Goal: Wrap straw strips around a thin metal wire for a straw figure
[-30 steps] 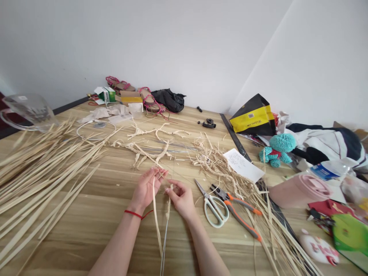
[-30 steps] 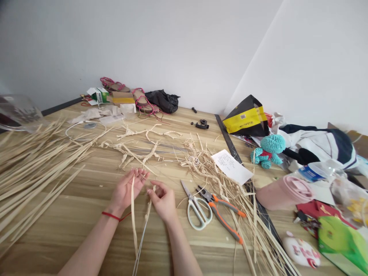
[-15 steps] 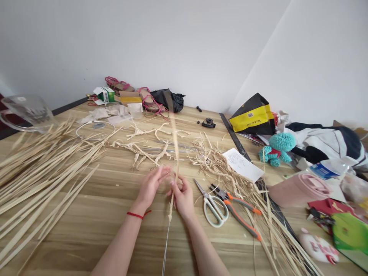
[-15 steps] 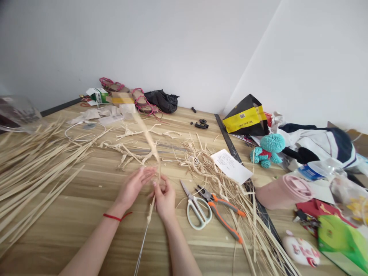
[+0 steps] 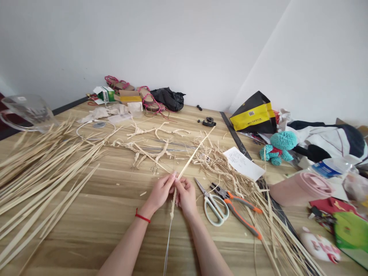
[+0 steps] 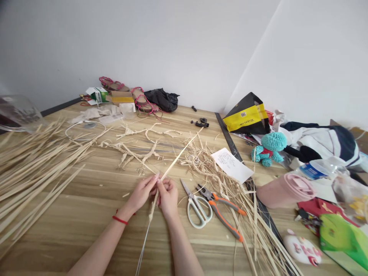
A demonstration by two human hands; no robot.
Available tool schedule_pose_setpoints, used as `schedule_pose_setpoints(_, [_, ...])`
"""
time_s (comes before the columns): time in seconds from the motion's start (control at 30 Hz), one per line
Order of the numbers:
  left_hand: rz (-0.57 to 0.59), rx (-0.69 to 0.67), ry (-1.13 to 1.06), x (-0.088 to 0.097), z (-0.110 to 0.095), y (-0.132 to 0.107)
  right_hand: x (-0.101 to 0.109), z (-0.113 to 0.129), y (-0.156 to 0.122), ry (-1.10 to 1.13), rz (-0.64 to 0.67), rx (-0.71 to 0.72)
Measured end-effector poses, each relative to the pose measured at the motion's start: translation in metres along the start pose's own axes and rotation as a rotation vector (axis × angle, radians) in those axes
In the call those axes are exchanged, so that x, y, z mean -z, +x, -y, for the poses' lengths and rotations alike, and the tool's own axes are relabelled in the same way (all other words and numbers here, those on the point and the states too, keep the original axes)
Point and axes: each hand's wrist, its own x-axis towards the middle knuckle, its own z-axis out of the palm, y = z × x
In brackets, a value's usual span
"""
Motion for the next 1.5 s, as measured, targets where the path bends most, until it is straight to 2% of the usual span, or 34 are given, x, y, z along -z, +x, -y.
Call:
schedule_pose_setpoints(0.13, [0.084,0.119,-0.11,-0.002,0.001,-0.001,0.001,0.0,0.001,0.006,-0.048,0.013])
schedule_pose_setpoints(0.27, [0.078,0.259,-0.35,-0.006,0.002,0.001,0.002,0.0,0.003,0.022,-0.078,0.026])
schedule_pose_setpoints(0.4, [0.105,0.33,-0.417,-0.006,0.005,0.002,0.003,0.001,0.003,0.029,-0.081,0.033])
schedule_pose_setpoints(0.67, [0.186,0.35,-0.37,-0.007,0.002,0.001,0.004,-0.002,0.004,0.026,-0.117,0.04])
schedule_pose_setpoints(0.87, [0.163,0.339,-0.36,-0.006,-0.003,-0.002,0.008,-0.009,0.008,-0.082,-0.218,0.117])
schedule_pose_setpoints(1.03, [0.082,0.347,-0.42,-0.006,-0.006,-0.002,0.009,-0.008,0.004,-0.22,-0.283,0.207])
schedule_pose_setpoints(1.13, [0.101,0.358,-0.461,-0.006,-0.007,-0.002,0.007,-0.005,0.001,-0.219,-0.297,0.217])
schedule_pose_setpoints(1.33, [0.171,0.352,-0.52,-0.006,-0.007,-0.001,0.004,0.002,0.002,0.06,-0.18,0.115])
schedule_pose_setpoints(1.5, [0.112,0.338,-0.56,0.0,-0.006,0.001,0.009,0.015,0.002,0.344,-0.011,0.034])
